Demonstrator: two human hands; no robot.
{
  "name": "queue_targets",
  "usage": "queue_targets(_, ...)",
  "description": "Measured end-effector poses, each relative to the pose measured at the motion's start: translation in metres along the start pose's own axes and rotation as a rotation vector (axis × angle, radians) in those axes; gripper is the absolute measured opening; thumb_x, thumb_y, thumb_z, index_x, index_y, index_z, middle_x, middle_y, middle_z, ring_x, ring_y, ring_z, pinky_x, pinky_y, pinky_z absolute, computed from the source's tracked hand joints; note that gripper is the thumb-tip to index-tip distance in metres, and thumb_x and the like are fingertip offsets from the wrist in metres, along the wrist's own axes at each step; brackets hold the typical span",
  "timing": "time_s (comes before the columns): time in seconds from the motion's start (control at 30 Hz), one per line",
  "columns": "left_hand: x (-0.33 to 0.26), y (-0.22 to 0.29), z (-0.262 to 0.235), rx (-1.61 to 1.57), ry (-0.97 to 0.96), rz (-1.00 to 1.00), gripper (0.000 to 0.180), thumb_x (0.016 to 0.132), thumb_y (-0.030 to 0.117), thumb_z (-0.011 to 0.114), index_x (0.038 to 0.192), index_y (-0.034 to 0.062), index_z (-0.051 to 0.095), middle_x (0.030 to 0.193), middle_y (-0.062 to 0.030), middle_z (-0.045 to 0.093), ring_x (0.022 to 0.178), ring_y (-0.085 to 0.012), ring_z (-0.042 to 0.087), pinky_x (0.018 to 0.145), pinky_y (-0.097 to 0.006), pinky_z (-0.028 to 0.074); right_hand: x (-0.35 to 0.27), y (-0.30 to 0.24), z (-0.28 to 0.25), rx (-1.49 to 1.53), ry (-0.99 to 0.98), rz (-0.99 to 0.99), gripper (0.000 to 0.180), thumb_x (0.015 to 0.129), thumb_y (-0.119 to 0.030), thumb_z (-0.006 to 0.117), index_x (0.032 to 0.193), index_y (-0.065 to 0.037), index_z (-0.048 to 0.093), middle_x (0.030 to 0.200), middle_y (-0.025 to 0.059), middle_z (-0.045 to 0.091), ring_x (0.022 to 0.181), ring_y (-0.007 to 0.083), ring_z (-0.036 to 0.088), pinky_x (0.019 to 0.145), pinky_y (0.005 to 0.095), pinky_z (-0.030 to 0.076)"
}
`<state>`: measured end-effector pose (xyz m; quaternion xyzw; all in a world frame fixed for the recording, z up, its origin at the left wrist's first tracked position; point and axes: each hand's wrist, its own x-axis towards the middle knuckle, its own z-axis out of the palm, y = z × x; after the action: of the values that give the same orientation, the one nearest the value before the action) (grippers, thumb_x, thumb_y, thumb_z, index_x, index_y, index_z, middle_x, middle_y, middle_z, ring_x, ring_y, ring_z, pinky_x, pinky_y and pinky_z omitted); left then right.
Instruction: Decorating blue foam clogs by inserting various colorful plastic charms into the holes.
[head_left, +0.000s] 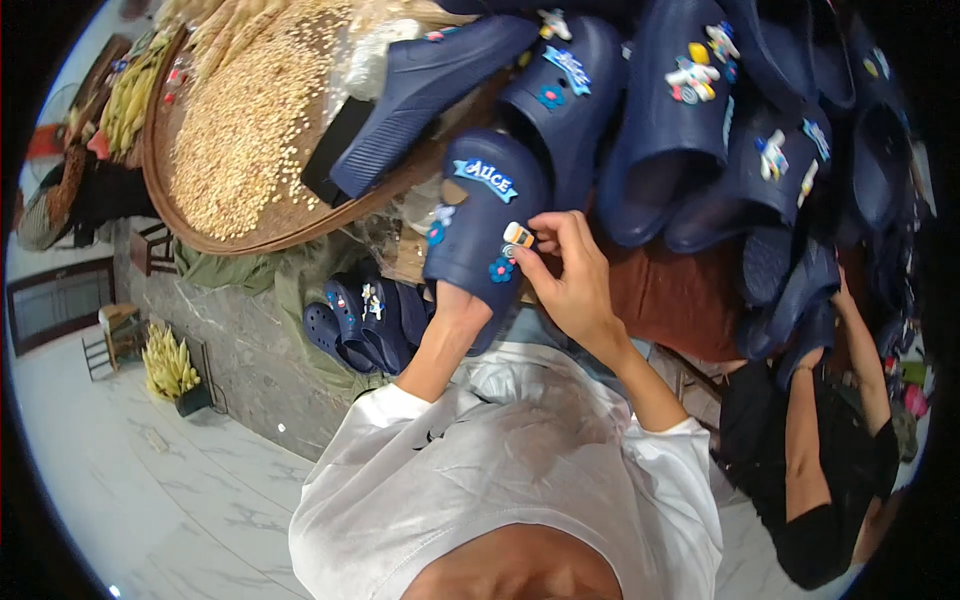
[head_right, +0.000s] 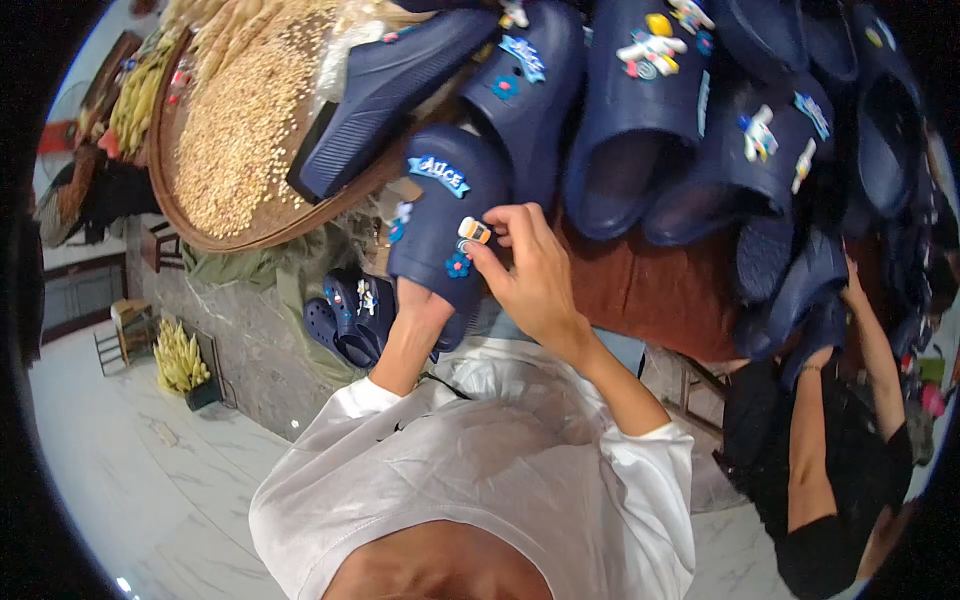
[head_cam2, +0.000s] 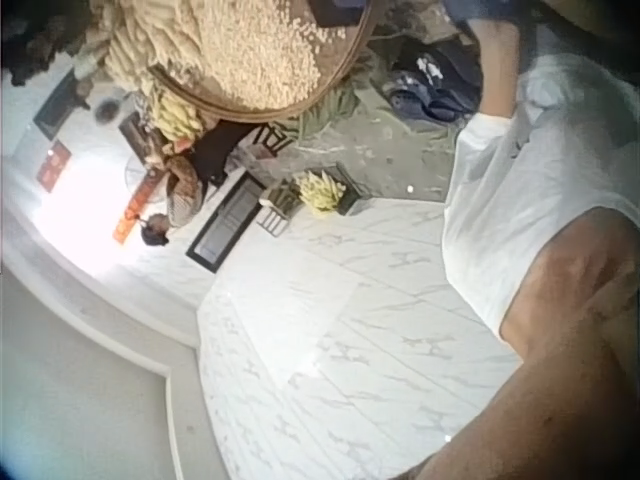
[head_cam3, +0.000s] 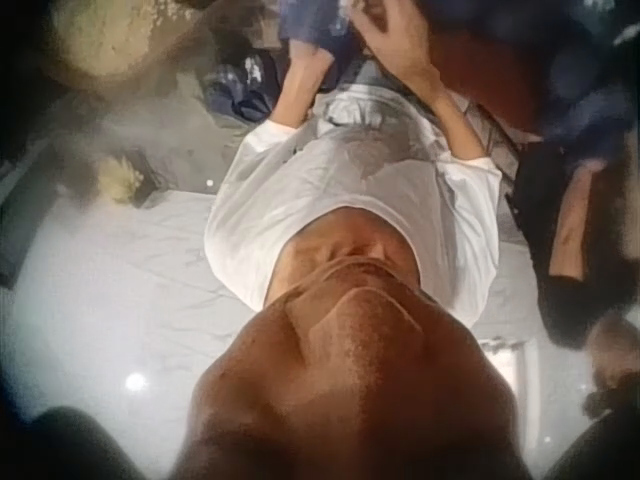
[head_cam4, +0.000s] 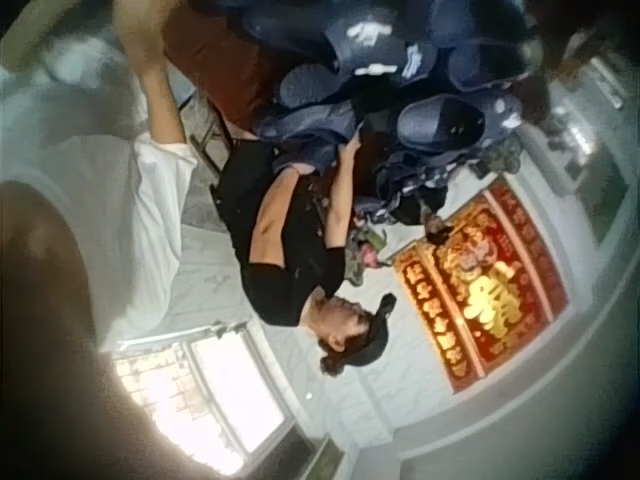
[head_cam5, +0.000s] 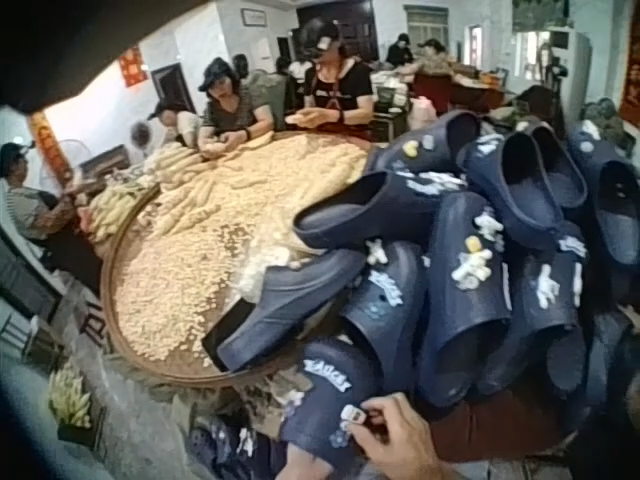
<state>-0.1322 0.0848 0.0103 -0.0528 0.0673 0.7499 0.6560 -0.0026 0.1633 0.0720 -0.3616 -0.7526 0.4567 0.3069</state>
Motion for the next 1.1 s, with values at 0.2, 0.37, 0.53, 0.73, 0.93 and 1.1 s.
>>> queue_targets(0.2,-0.046,-0.037,-0.005,0.344,0.281,0.048,0.041,0.106,0.031,0.043,0.137,0.0056,0.050,0.133,-0.0104,0.059,0.119,-0.0231,0.059,0.104,-0.038,0.048,-0.038,0.007,-0.005,0.088,0.006,0.059,0.037,0.087,-0.025,0.077,0.104,0.000,0.054,0.091,0.0130,0.062,0.081,0.0242,0.064,0.074,0.0357,0.053)
queue_targets(0.37,-0.070,-0.060,0.000,0.577,0.503,0.139,0.040,0.108,0.032,0.041,0.139,0.0071,0.046,0.133,-0.0081,0.059,0.118,-0.0208,0.060,0.101,-0.036,0.050,-0.080,0.021,-0.020,0.111,0.028,0.108,0.034,0.089,-0.023,0.075,0.101,0.000,0.053,0.087,0.0119,0.062,0.077,0.0213,0.064,0.071,0.0335,0.054)
queue_targets(0.53,-0.078,-0.089,-0.005,0.620,0.581,-0.031,0.034,0.105,0.023,0.050,0.136,0.0078,0.049,0.130,-0.0058,0.060,0.114,-0.0173,0.061,0.098,-0.034,0.052,-0.123,0.042,-0.040,0.068,0.076,0.153,0.028,0.090,-0.019,0.074,0.099,-0.001,0.054,0.086,0.0104,0.060,0.073,0.0167,0.062,0.067,0.0308,0.053)
queue_targets(0.73,-0.053,-0.100,-0.030,0.644,0.583,-0.110,0.031,0.104,0.024,0.051,0.130,0.0071,0.056,0.127,-0.0082,0.065,0.112,-0.0194,0.064,0.095,-0.036,0.054,-0.133,0.068,-0.052,0.053,0.086,0.273,0.036,0.086,-0.025,0.078,0.096,0.000,0.054,0.084,0.0095,0.062,0.068,0.0149,0.062,0.065,0.0305,0.053)
queue_targets(0.93,-0.011,-0.088,-0.024,0.550,0.519,-0.164,0.032,0.105,0.023,0.050,0.130,0.0035,0.055,0.126,-0.0121,0.064,0.109,-0.0231,0.066,0.090,-0.038,0.057,-0.104,0.098,-0.046,-0.032,0.111,0.341,0.039,0.087,-0.036,0.077,0.082,-0.003,0.057,0.069,0.0062,0.064,0.064,0.0105,0.059,0.062,0.0285,0.049)
queue_targets(1.1,-0.032,-0.072,-0.048,0.624,0.294,-0.274,0.027,0.096,0.008,0.050,0.120,0.0048,0.061,0.121,-0.0096,0.066,0.115,-0.0233,0.062,0.099,-0.040,0.051,-0.098,0.092,-0.051,-0.123,-0.014,0.449,0.052,0.088,-0.053,0.068,0.083,-0.003,0.056,0.071,0.0145,0.067,0.070,0.0300,0.068,0.066,0.0406,0.052)
